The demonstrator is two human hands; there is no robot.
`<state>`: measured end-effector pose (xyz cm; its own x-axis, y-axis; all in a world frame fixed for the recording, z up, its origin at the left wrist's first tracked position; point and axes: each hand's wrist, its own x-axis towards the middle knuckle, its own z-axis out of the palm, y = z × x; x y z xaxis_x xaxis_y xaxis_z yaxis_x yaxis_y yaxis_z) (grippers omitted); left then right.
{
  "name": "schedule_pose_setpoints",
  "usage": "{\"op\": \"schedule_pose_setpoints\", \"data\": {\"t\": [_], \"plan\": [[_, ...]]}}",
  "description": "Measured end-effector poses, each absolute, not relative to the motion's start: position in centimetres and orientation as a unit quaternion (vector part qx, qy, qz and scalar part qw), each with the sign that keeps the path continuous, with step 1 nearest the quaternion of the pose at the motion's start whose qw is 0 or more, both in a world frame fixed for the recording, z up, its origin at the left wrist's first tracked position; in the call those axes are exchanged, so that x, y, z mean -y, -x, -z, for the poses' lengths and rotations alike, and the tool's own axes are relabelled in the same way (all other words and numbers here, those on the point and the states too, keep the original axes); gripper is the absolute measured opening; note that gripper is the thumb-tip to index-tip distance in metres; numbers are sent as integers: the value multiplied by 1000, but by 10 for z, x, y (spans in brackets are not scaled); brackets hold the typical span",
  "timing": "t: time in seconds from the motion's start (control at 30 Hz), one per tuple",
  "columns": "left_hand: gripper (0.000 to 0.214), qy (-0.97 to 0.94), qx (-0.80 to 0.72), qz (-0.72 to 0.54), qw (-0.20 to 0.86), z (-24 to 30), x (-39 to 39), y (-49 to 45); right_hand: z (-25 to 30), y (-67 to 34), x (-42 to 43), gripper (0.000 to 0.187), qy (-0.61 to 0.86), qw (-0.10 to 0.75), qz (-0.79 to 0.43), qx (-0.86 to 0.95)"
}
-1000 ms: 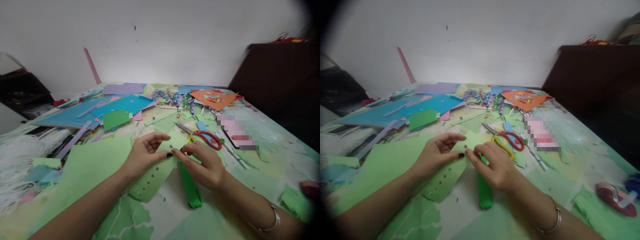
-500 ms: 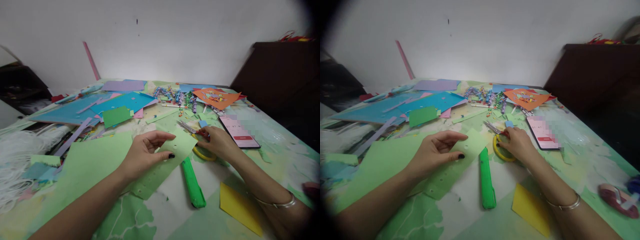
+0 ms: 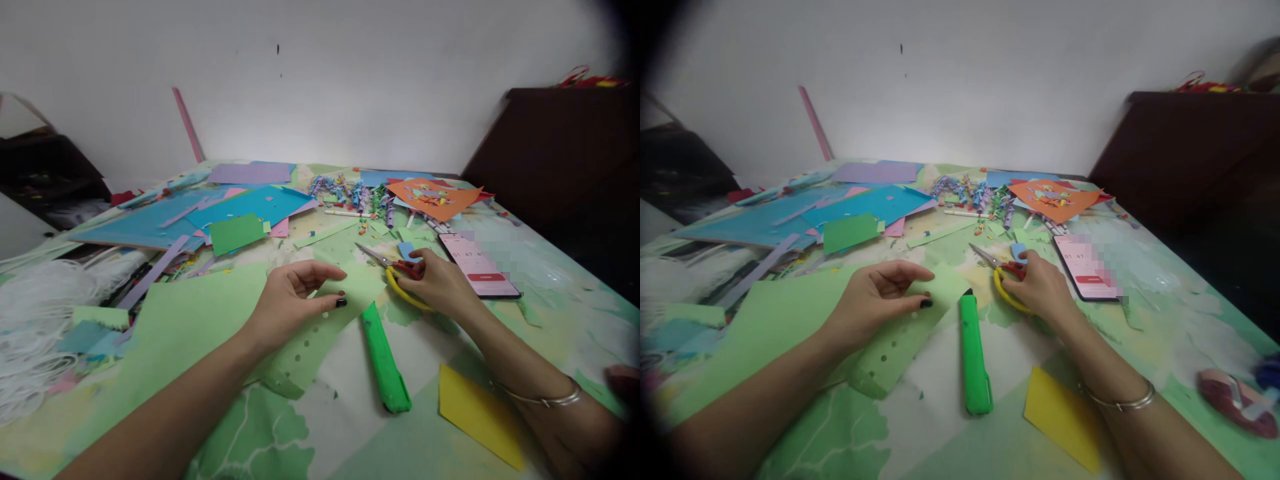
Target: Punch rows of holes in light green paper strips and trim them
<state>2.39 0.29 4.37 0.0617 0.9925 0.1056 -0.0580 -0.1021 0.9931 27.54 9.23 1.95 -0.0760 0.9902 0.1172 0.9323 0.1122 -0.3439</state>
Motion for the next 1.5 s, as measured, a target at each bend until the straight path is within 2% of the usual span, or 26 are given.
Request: {"op": "schedule_pose_setpoints", "data": {"t": [0.13, 0.23, 0.33, 0.43, 0.5, 0.67, 0.8, 1.03, 1.5], "plan": [[26, -520, -461, -508, 509, -46, -2, -25, -24, -280, -93, 51, 659, 219, -145, 705], [27, -519, -462, -504, 513, -49, -2, -23, -32, -281, -92, 57, 638, 289, -274, 659], [26, -526, -466, -499, 507, -53, -5, -18, -38, -280, -88, 68, 545, 379, -410, 625], [21, -545, -471, -483, 498, -57, -8, -11, -40, -280, -85, 67, 454, 418, -418, 666], [19, -561, -472, -474, 488, -60, -9, -7, -42, -282, -81, 64, 419, 402, -382, 719], [19, -580, -460, -472, 479, -66, -11, 1, -56, -290, -70, 64, 318, 298, -218, 873], [20, -581, -449, -473, 487, -70, -11, 6, -64, -293, -66, 57, 255, 263, -135, 921], [22, -607, -454, -449, 473, -71, -11, 11, -64, -291, -65, 54, 245, 243, -165, 924], [24, -596, -432, -421, 530, -69, -12, 11, -61, -286, -62, 55, 233, 232, -133, 935]]}}
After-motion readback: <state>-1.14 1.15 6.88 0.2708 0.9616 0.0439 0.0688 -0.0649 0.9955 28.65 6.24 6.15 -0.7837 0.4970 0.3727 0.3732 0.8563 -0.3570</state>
